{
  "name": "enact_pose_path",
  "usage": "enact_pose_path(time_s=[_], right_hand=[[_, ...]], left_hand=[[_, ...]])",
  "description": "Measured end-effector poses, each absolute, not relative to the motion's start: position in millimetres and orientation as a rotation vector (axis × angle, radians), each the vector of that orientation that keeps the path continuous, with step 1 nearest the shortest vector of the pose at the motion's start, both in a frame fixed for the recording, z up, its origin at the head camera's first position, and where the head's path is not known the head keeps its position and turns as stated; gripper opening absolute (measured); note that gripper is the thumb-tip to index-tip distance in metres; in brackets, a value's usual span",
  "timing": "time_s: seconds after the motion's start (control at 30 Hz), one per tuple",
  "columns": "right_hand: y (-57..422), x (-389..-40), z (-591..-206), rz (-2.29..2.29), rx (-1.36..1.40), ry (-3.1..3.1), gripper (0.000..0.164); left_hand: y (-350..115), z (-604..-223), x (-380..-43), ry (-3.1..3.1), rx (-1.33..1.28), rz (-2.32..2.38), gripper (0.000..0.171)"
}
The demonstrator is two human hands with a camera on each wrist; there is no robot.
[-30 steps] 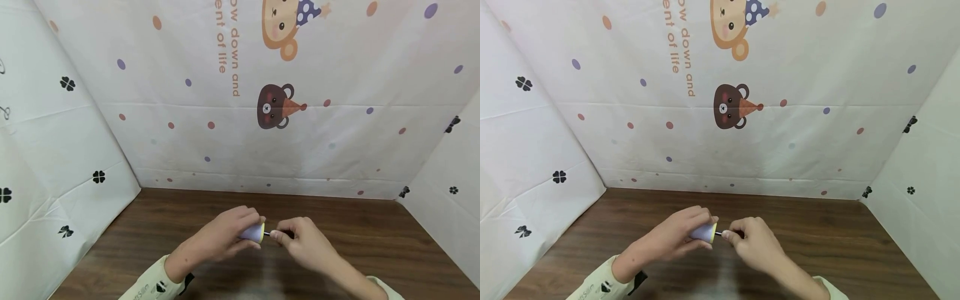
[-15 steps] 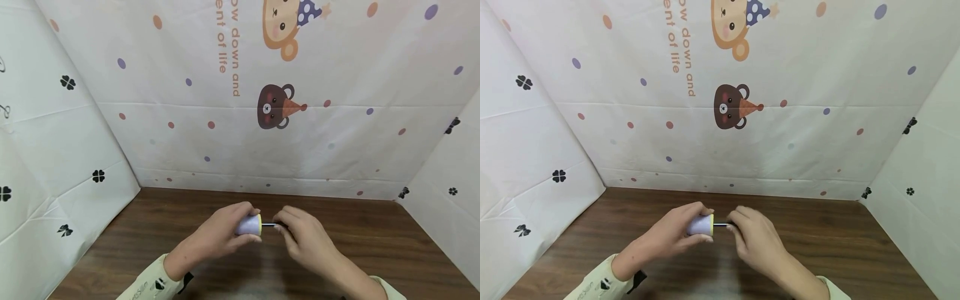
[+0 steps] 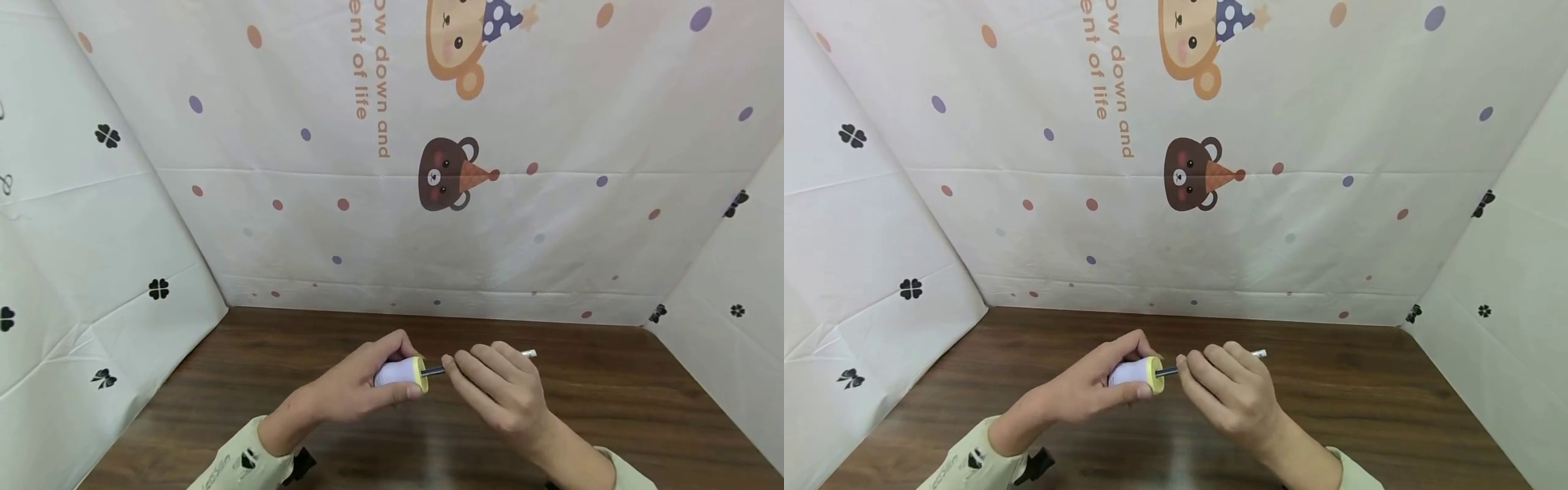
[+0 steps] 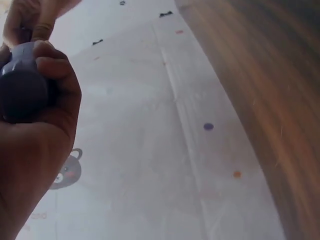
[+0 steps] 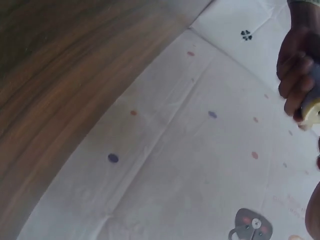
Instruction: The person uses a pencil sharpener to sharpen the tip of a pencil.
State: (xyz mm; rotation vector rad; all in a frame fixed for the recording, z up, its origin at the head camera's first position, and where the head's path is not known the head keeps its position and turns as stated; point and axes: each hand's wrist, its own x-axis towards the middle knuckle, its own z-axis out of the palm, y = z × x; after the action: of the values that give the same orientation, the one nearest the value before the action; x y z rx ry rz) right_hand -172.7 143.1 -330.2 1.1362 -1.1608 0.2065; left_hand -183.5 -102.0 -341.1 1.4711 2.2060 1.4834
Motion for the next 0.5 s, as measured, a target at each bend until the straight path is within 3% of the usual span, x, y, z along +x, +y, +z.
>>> enact_pose_path(time_s=[0.17,0.37,0.5], right_hand=[[144.6,-164.6,-342.5,0.341,1.142,-1.548,0.025],[154.9,-150.7,-350.7,0.899,0.989,-2.418,0.029],[156.3,-150.0,-349.6,0.899,0.911,-2.470,0.025]], left_hand=[[-102.3,-340.1,-180.3,2.633,1.629,1.150,0.034],[-97.1,-346.1,-182.1,2.932,1.909,0.558,0.044],[-95.1,-348.9,-184.4,2.957,1.863,0.545,0.045]])
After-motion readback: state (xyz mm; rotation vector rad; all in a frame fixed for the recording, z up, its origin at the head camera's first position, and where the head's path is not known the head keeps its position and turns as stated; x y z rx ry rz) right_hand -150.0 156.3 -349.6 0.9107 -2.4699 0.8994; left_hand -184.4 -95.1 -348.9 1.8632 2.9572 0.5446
